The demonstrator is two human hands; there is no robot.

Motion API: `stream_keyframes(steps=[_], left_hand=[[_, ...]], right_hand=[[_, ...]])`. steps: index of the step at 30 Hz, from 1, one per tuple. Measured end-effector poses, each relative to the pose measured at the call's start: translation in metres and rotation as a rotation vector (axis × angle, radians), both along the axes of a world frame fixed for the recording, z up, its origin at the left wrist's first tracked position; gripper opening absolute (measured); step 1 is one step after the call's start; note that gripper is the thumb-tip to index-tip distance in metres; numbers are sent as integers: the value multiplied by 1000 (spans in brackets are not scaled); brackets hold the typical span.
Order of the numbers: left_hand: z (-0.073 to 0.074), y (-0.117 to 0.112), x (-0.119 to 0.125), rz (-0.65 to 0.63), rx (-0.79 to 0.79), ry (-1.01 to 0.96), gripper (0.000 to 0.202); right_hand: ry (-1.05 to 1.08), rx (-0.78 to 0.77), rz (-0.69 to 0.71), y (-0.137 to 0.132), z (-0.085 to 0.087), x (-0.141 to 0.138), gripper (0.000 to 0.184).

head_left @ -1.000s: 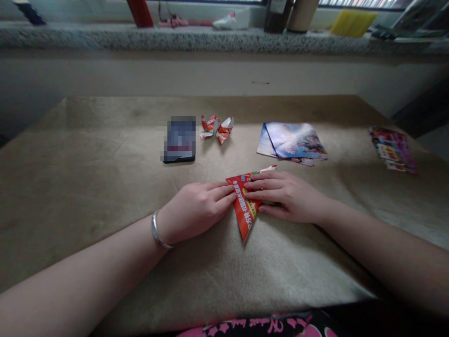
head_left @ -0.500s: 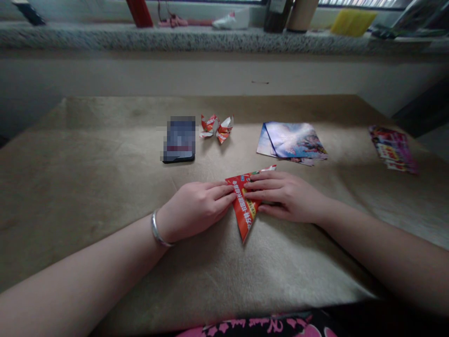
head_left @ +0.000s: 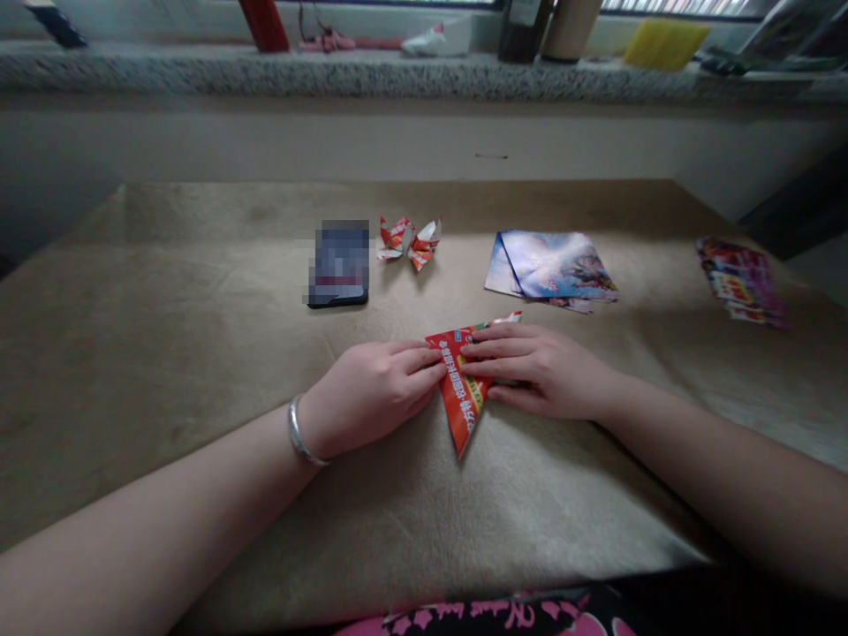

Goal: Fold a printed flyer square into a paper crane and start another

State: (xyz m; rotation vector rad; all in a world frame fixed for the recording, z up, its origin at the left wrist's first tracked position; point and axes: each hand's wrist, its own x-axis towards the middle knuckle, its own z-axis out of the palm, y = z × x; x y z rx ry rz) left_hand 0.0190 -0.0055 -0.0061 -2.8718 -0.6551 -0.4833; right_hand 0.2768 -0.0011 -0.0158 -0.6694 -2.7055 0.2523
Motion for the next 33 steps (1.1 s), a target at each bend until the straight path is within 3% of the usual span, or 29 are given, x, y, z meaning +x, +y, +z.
stream_keyframes(steps=[9,23,28,33], left_hand=[[-1,0,0,-6,18,13,24],[1,-2,12,74,-205,-63,27],[0,-1,11,81,-215,-52,27],[0,-1,11,89,-209,-40,27]], right_hand=[[21,-3,3,0,0,-1,33],[12,-42,-38,-4,5,-1,20],[49,-78,-50,-5,5,-2,17],[62,-9,-74,-5,6,-6,19]])
